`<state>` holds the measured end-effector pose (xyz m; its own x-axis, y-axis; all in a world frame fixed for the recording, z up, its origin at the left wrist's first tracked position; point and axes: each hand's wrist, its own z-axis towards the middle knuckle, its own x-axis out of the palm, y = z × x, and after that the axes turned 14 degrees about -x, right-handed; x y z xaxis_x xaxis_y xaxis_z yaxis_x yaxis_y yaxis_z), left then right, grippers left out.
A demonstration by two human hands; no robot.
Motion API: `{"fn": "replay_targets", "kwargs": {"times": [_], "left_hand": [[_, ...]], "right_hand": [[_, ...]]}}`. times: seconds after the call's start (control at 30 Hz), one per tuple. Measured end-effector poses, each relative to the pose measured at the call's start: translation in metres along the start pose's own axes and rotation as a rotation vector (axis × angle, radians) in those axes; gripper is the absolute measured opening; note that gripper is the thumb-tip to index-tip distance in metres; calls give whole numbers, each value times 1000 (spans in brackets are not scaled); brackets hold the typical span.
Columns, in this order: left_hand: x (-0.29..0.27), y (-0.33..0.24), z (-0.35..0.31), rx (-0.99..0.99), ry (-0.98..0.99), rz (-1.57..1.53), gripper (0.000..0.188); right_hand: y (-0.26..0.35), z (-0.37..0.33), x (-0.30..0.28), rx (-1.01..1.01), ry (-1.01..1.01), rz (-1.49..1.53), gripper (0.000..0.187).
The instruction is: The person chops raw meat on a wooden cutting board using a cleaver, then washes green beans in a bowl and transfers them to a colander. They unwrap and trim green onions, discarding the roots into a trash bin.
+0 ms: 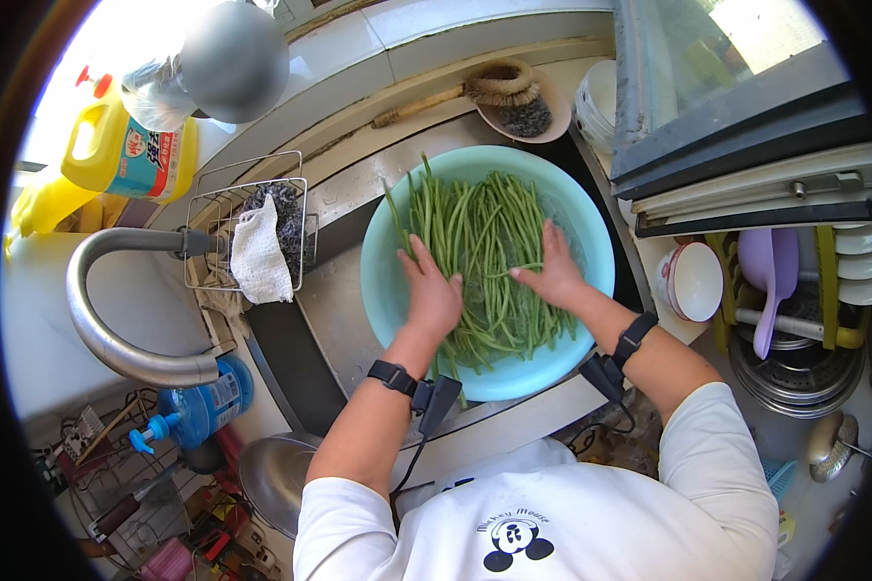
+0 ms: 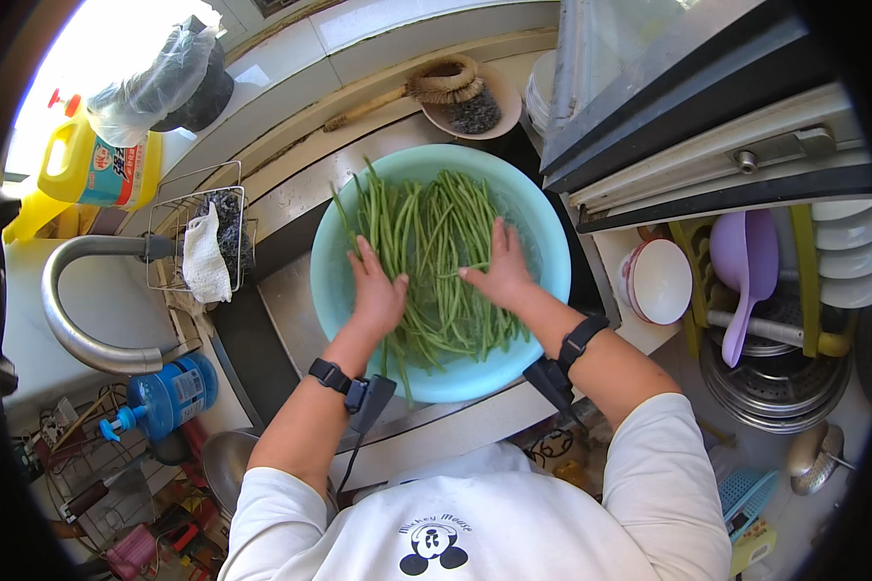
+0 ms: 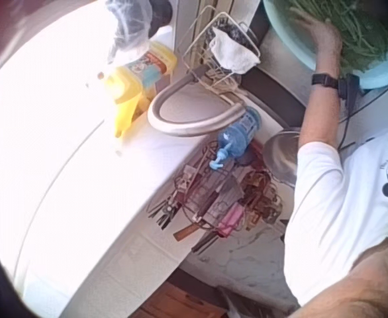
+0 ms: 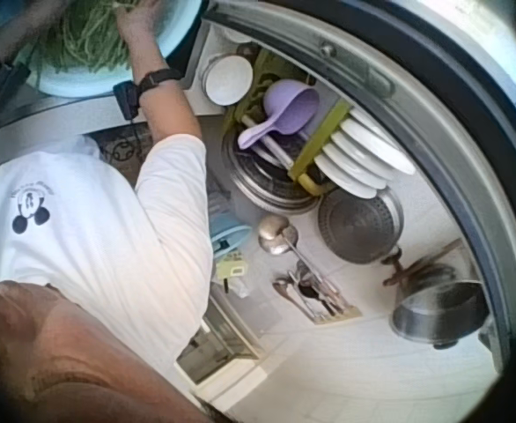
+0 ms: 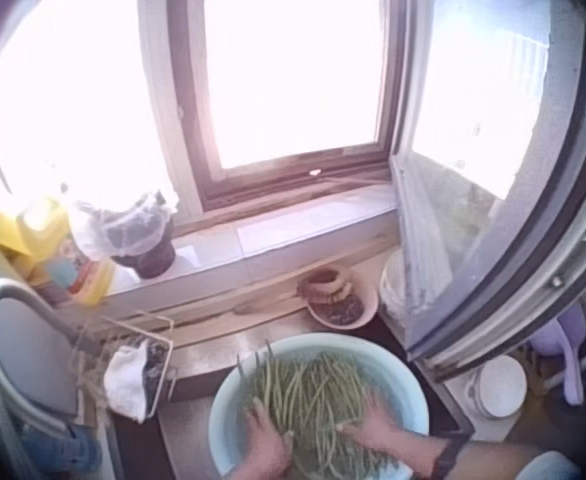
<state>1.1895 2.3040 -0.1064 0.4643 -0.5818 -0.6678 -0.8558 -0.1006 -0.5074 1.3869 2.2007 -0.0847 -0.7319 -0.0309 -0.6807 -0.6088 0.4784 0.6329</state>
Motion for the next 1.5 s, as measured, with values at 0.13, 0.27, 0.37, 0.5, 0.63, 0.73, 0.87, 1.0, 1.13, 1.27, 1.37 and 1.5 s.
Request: {"fn": "replay_targets", "kwargs": {"times": [0.13,0.27,0.37,0.5,0.63,0.73,0.87,1.0,1.13,1.27,1.37,1.5], "left_hand": [[1,-26,-22,-53,331,613,98],[38,-6,-6,-15,351,663,92],[26,-15,-1,23,372,676,88],[-39,-13,28,-30,539,488,89],[-21,11,46,266,-81,-212,91],[37,8,73,91,-19,-178,89],[7,-20,54,-116,393,-785,83],[-28,-49,33,-47,473,-924,81],[-44,-50,38,66,390,-370,72],[-20,-19,-4,-11,81,30,117],[-13,-25,-63,-40,403,434,130],[12,-36,-73,-89,482,707,117]], "right_hand": [[20,6,36,-78,314,-138,109],[21,23,61,-47,482,-313,104],[33,34,35,-72,563,-254,101],[-26,39,-28,-93,352,7,98],[-59,68,-1,17,-60,163,103],[9,86,46,-143,175,-143,112],[46,63,27,-263,195,345,99],[70,38,-20,-270,157,416,89],[45,28,-53,-197,318,223,97],[11,-8,-32,-33,368,-82,115],[3,-33,12,-68,476,-219,122],[25,-25,61,-26,467,-453,118]]}}
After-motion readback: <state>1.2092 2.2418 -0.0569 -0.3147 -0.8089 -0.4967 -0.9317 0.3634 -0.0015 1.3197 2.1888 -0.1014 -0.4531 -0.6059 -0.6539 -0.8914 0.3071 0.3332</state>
